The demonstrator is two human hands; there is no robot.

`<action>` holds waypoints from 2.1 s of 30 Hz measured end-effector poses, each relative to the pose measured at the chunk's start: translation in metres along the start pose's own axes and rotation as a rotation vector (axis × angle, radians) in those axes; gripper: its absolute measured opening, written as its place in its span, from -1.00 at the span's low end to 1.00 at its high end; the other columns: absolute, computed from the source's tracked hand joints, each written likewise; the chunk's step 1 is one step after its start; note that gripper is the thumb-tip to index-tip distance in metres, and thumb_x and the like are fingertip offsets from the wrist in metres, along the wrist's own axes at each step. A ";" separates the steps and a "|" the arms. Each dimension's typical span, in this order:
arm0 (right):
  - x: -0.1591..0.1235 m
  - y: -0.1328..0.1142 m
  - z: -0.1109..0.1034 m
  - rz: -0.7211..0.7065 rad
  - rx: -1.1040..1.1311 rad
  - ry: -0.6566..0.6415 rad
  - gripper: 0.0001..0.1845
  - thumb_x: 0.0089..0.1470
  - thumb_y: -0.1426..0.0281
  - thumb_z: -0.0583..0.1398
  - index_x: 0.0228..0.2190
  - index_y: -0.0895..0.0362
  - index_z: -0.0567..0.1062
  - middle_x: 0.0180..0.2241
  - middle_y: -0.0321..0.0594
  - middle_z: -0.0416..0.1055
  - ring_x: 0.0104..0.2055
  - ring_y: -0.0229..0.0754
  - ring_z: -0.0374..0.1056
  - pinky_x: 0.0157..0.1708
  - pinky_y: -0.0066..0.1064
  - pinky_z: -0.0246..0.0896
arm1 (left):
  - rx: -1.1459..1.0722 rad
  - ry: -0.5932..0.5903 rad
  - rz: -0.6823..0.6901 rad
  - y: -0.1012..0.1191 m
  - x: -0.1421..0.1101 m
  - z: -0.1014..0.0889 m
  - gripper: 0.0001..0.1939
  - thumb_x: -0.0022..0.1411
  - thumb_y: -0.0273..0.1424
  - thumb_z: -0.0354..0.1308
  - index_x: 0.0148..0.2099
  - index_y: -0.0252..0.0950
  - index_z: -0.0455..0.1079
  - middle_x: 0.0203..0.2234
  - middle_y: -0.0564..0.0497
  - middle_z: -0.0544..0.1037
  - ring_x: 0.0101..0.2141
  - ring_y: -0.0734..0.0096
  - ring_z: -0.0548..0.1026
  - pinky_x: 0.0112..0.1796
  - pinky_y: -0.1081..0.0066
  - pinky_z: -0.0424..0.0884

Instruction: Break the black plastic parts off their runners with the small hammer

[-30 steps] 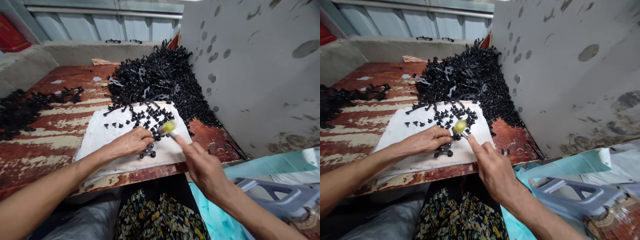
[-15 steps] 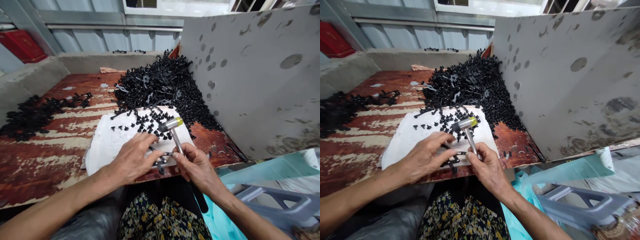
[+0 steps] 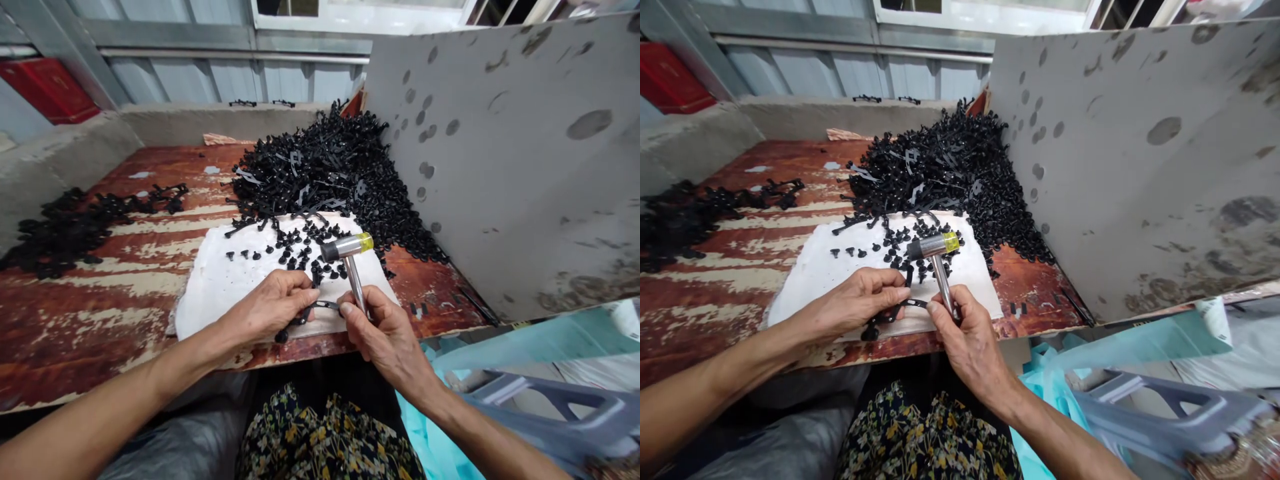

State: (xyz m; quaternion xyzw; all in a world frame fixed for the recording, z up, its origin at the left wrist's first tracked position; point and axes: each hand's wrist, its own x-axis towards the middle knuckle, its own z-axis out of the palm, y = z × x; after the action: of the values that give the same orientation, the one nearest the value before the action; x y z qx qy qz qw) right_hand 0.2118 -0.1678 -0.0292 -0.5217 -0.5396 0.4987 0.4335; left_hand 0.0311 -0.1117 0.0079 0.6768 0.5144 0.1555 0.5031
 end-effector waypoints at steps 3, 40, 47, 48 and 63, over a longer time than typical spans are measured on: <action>0.001 0.001 -0.012 0.014 -0.065 -0.008 -0.70 0.22 0.12 0.10 -0.36 0.09 0.36 -0.66 -0.48 0.14 -0.68 -0.36 -0.02 -0.70 -0.48 -0.13 | -0.001 -0.072 -0.090 0.001 0.009 -0.011 -0.73 0.14 -0.19 0.00 -0.48 -0.27 0.24 -0.68 0.14 0.29 -0.68 0.58 0.15 -0.63 0.51 0.05; -0.002 0.009 -0.030 0.173 0.139 0.059 -0.51 0.05 -0.01 0.21 -0.18 0.11 0.41 -0.61 -0.45 0.16 -0.69 -0.38 -0.04 -0.76 -0.52 -0.15 | 0.279 -0.157 0.184 -0.015 0.016 -0.039 -0.61 0.32 -0.14 -0.11 -0.32 -0.32 0.38 -0.59 0.14 0.19 -0.56 0.55 0.12 -0.55 0.54 0.07; -0.001 0.009 -0.029 0.180 0.153 0.074 -0.52 0.02 -0.01 0.23 -0.21 0.11 0.39 -0.61 -0.46 0.17 -0.69 -0.39 -0.04 -0.76 -0.52 -0.14 | 0.281 -0.134 0.194 -0.017 0.020 -0.038 -0.60 0.32 -0.16 -0.11 -0.26 -0.34 0.43 -0.59 0.15 0.16 -0.54 0.55 0.11 -0.52 0.54 0.08; -0.001 0.009 -0.029 0.186 0.159 0.067 -0.52 0.03 -0.01 0.23 -0.21 0.11 0.39 -0.61 -0.46 0.17 -0.69 -0.39 -0.04 -0.76 -0.53 -0.14 | 0.281 -0.115 0.187 -0.017 0.019 -0.039 -0.61 0.31 -0.17 -0.10 -0.27 -0.34 0.42 -0.60 0.16 0.15 -0.54 0.55 0.11 -0.52 0.54 0.08; -0.001 0.007 -0.028 0.169 0.178 0.073 -0.54 0.01 -0.01 0.24 -0.23 0.08 0.42 -0.63 -0.46 0.14 -0.68 -0.38 -0.05 -0.76 -0.54 -0.14 | 0.069 -0.128 -0.034 -0.019 0.001 -0.046 -0.62 0.23 -0.08 0.01 -0.44 -0.29 0.27 -0.69 0.18 0.16 -0.68 0.64 0.04 -0.67 0.55 -0.06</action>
State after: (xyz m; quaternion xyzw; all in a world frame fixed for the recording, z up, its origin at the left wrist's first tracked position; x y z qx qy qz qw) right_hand 0.2400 -0.1671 -0.0324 -0.5426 -0.4312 0.5601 0.4538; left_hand -0.0123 -0.0872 0.0124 0.6935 0.4977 0.0855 0.5139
